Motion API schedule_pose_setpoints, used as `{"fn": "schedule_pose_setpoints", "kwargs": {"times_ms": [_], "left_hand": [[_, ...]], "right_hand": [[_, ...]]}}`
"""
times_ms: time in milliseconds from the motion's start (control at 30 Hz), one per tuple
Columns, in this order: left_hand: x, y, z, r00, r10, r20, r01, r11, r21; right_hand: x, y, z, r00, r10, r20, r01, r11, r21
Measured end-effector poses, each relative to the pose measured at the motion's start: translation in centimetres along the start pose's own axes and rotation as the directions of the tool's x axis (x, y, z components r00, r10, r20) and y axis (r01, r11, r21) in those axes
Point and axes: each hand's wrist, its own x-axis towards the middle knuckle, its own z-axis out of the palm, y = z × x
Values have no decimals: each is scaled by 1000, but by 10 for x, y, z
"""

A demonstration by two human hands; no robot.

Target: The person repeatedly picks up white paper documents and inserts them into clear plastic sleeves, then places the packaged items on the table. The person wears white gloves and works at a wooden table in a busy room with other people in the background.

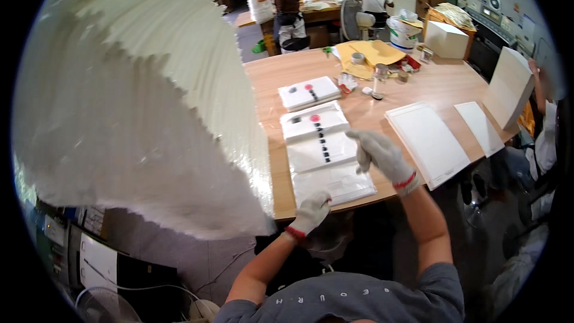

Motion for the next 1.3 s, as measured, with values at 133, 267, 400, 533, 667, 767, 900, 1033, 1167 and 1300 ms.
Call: {"fn": "schedule_pose_setpoints", "kwargs": {"times_ms": [133,267,400,533,667,767,900,1033,1167,1300], "left_hand": [[61,-46,69,949,137,-285,22,870,493],[90,-65,52,957,-223,183,93,839,537],[104,-60,32,951,-273,146,241,949,203],[114,-46,27,946,-221,236,156,951,265],[131,-74,20,988,63,-138,-27,967,253],[162,-82,-15,902,-421,-96,249,690,-680],[173,-39,-6,902,-418,104,395,706,-588],[175,-2,-2,924,-321,208,382,748,-542],[164,48,-40,965,-199,172,252,885,-392],[142,58,-27,970,-135,200,162,979,-127]], "right_hand": [[-81,119,-17,901,324,-287,-151,857,493],[-120,159,3,627,743,-236,-505,618,602],[-99,186,12,584,811,-28,-680,508,529],[-24,221,27,739,648,-184,-388,633,669],[6,230,0,849,317,-421,-442,864,-240],[-12,252,-23,843,147,-518,-522,459,-719],[-2,184,3,789,-510,-344,-36,519,-854],[43,241,33,952,-214,-220,-192,143,-971],[39,214,40,940,207,-270,-318,257,-913],[-31,242,31,956,-293,-10,200,676,-710]]}}
